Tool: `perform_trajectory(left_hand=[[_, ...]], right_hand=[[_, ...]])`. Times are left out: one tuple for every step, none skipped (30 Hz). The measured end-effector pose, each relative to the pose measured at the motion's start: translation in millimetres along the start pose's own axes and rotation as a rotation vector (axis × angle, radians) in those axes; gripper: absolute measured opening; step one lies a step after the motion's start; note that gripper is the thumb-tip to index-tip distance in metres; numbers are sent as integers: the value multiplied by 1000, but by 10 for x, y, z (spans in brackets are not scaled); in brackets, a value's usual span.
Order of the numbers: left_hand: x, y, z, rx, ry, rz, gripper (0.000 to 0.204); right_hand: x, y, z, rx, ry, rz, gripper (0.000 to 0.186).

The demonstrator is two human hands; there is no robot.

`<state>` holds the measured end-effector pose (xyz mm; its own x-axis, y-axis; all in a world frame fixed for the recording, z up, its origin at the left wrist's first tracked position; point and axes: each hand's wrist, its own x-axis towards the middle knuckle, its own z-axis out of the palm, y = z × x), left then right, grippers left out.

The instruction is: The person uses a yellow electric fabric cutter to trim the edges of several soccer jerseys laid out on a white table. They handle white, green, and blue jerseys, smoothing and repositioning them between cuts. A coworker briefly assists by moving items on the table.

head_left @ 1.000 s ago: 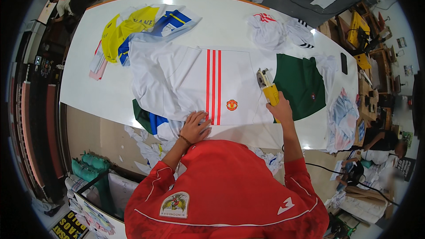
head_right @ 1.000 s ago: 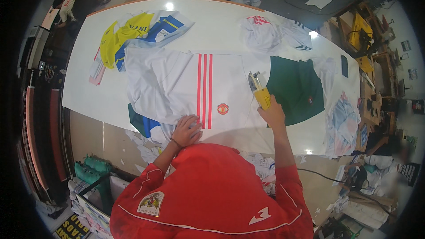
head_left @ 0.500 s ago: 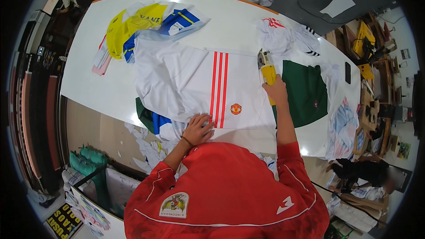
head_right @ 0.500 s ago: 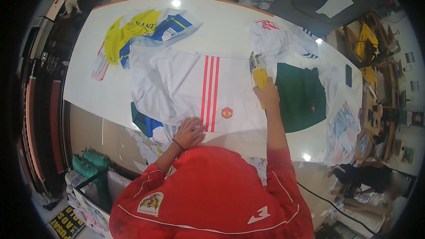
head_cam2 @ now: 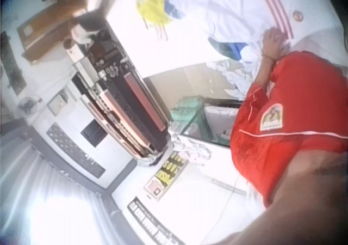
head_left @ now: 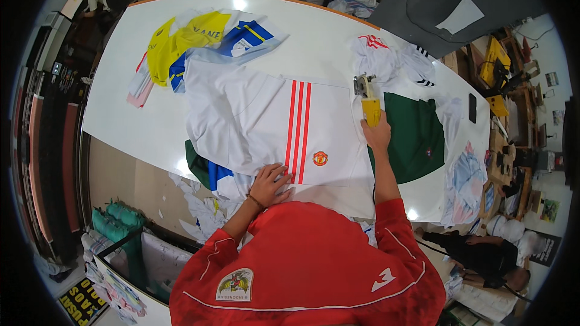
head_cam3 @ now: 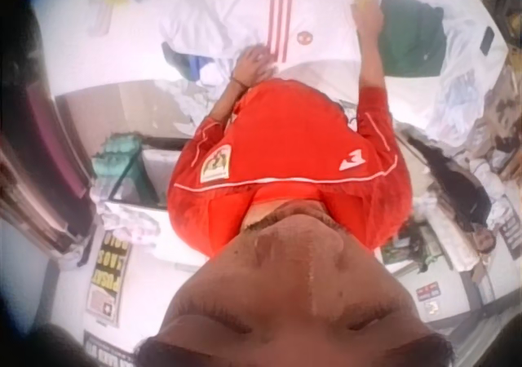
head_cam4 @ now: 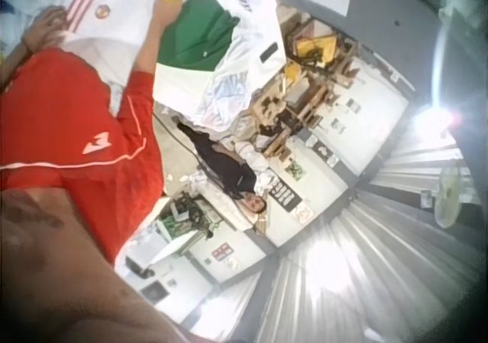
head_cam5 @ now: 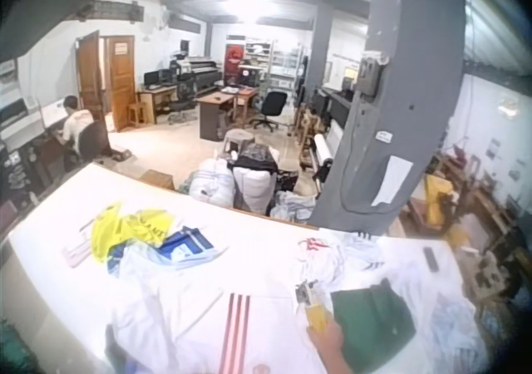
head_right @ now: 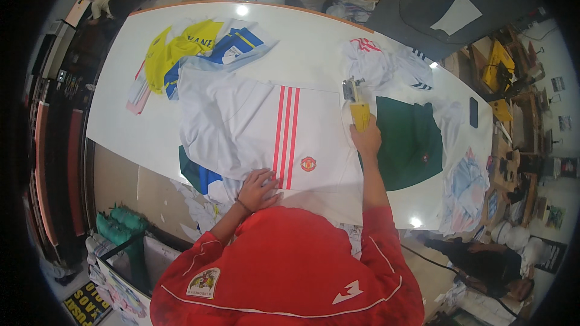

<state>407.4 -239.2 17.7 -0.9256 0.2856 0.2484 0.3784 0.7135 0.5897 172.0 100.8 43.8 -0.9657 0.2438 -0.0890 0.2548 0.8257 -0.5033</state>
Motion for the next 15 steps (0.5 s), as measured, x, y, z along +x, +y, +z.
perform_trajectory(left_hand=[[7, -14, 41, 9, -14, -28, 38], [31, -53, 108, 18, -29, -54, 39], [64, -80, 155, 27, -45, -80, 41], [151, -93, 173, 25, -60, -81, 43], [296, -111, 197, 24, -73, -83, 46], [460, -127, 229, 22, -86, -84, 49], [637, -137, 270, 54, -107, -83, 56], [835, -138, 323, 86, -128, -82, 64], [1030, -127, 381, 119, -148, -84, 72], [1204, -105, 443, 151, -168, -82, 80], [1351, -71, 504, 172, -224, -76, 86], [1508, -33, 565, 193, -276, -70, 91], [1659, 1, 632, 219, -328, -70, 96], [1795, 51, 729, 214, -339, -58, 98], [1914, 118, 847, 205, -353, -47, 100]], right_hand=[[-58, 89, -46, 12, 20, -3, 64], [-107, 210, -107, 16, 52, -29, 64], [-155, 360, -182, 20, 83, -54, 64], [-200, 529, -261, 25, 116, -79, 64], [-244, 719, -352, 34, 136, -102, 63], [-287, 933, -453, 42, 156, -125, 63], [-331, 1139, -559, 32, 169, -118, 62], [-386, 1342, -667, 21, 181, -111, 61], [-435, 1534, -767, -4, 208, -79, 61], [-499, 1719, -863, -30, 236, -45, 61], [-595, 1886, -950, -9, 271, 2, 61], [-704, 2074, -1068, 58, 247, -16, 61], [-833, 2112, -1151, 39, 286, 14, 56], [-964, 2107, -1235, 97, 299, 44, 56], [-1088, 2084, -1277, 150, 311, 76, 55]])
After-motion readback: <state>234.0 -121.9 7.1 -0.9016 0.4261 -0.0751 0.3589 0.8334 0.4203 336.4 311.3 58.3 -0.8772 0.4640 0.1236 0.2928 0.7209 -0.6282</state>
